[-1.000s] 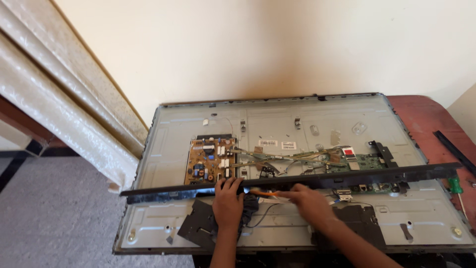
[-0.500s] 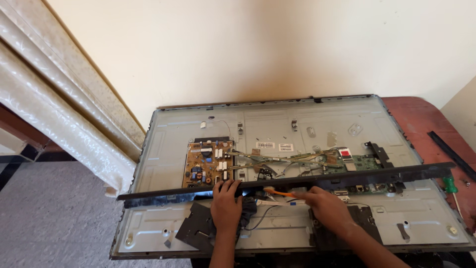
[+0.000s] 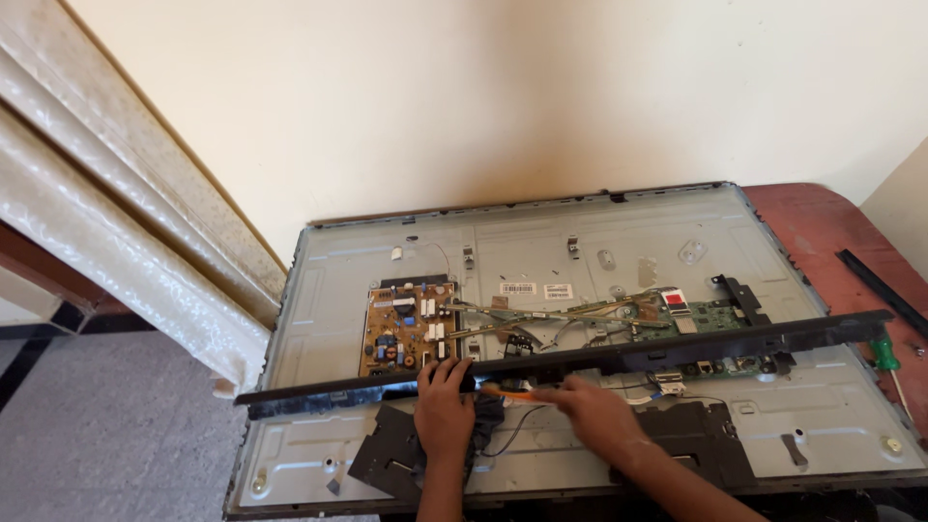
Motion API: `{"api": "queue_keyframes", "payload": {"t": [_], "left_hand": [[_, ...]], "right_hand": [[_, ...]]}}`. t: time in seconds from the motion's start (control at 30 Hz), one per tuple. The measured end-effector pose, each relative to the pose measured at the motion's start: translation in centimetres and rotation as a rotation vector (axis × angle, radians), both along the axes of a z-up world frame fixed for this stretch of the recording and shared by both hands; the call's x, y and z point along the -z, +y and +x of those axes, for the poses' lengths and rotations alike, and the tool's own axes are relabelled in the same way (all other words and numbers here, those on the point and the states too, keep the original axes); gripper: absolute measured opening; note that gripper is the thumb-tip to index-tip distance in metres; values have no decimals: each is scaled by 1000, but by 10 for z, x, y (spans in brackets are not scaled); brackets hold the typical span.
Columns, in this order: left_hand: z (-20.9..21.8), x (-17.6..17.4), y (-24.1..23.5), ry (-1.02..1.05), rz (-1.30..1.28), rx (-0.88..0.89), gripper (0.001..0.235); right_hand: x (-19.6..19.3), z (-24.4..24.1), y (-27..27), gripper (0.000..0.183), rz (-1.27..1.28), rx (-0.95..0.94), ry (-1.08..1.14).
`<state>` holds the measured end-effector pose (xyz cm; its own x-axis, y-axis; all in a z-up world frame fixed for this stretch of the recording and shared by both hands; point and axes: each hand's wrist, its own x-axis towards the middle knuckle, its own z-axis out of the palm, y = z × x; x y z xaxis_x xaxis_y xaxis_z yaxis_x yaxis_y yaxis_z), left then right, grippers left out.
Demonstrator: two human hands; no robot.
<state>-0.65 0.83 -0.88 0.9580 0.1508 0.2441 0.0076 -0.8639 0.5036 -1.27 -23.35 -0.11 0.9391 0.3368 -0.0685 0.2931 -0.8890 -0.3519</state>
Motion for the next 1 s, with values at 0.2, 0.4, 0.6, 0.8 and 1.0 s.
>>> {"api": "queue_keyframes", "payload": {"t": [0.2, 0.4, 0.6, 0.8, 1.0], "left_hand": [[0, -1, -1, 10, 5, -11, 52], [-1, -12, -3, 24, -1, -16, 53], [1, -5, 0, 20, 0, -8, 50], [2, 5, 0, -50, -7, -19, 62], [-1, -13, -4, 67, -92, -98, 86]], "right_hand": [[-3, 2, 7, 46, 4, 3, 21], [-2, 10, 51, 45, 71, -84, -31], [-9, -2, 6, 48, -16, 54, 0], [-6, -16, -7, 50, 59, 112, -18], [-4, -8, 53, 48, 118, 27, 2]]}}
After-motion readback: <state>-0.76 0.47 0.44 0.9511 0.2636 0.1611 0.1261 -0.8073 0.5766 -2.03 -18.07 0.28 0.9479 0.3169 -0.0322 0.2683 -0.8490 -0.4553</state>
